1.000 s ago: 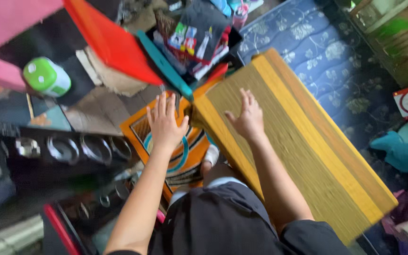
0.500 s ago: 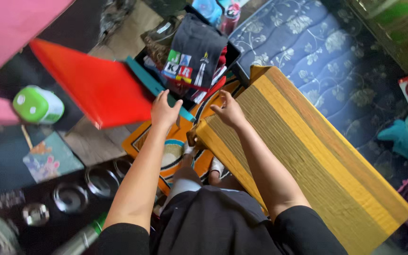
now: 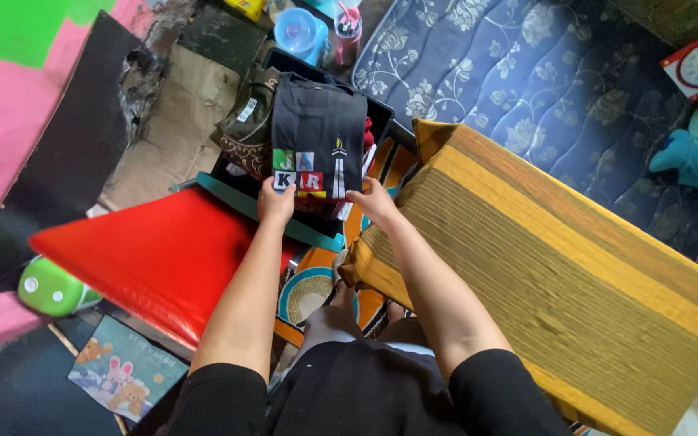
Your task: The person folds a gray t-shirt on a wooden table, then places it into a drawer. They then pick up a black t-shirt with a graphic print and begin folding it.
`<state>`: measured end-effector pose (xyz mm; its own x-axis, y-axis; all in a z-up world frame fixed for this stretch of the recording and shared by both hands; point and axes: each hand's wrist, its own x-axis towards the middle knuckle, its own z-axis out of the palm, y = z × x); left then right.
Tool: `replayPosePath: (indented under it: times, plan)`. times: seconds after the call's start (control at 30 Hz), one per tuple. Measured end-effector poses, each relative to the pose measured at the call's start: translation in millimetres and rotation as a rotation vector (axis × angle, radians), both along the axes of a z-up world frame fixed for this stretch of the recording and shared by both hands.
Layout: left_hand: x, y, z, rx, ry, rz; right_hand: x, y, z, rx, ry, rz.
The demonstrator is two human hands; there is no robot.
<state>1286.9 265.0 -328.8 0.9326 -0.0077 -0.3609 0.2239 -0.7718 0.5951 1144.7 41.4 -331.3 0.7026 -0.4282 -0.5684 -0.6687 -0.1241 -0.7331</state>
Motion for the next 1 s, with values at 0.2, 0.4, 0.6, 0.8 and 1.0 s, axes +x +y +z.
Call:
replayPosePath:
  times: [0.2, 0.4, 0.6, 0.8, 1.0]
  plan:
    - [23.6, 0.8, -0.9, -0.108, 0.056, 0.054, 17.5, 12.7, 32.6, -0.087, -0.108, -0.097]
    - [47.3, -9.4, 11.4, -0.453, 0.131, 0.267, 28.7, 26.8, 78.0, -0.281, 0.029, -0.282]
    - [67.6, -14.5, 15.8, -0.851, 0.291, 0.411, 34.2, 28.0, 94.4, -0.287, 0.002, -0.341]
    - [97.7, -40.7, 96.2, -0.995, 0.483, 0.263, 47.1, -29.3, 130.4, 0.258, -0.410, -0.554]
    - [69.8, -123.9, 224.1, -1.266, 0.558, -0.039, -6.9, -112.6, 223.9, 0.428, -0.649, -0.660]
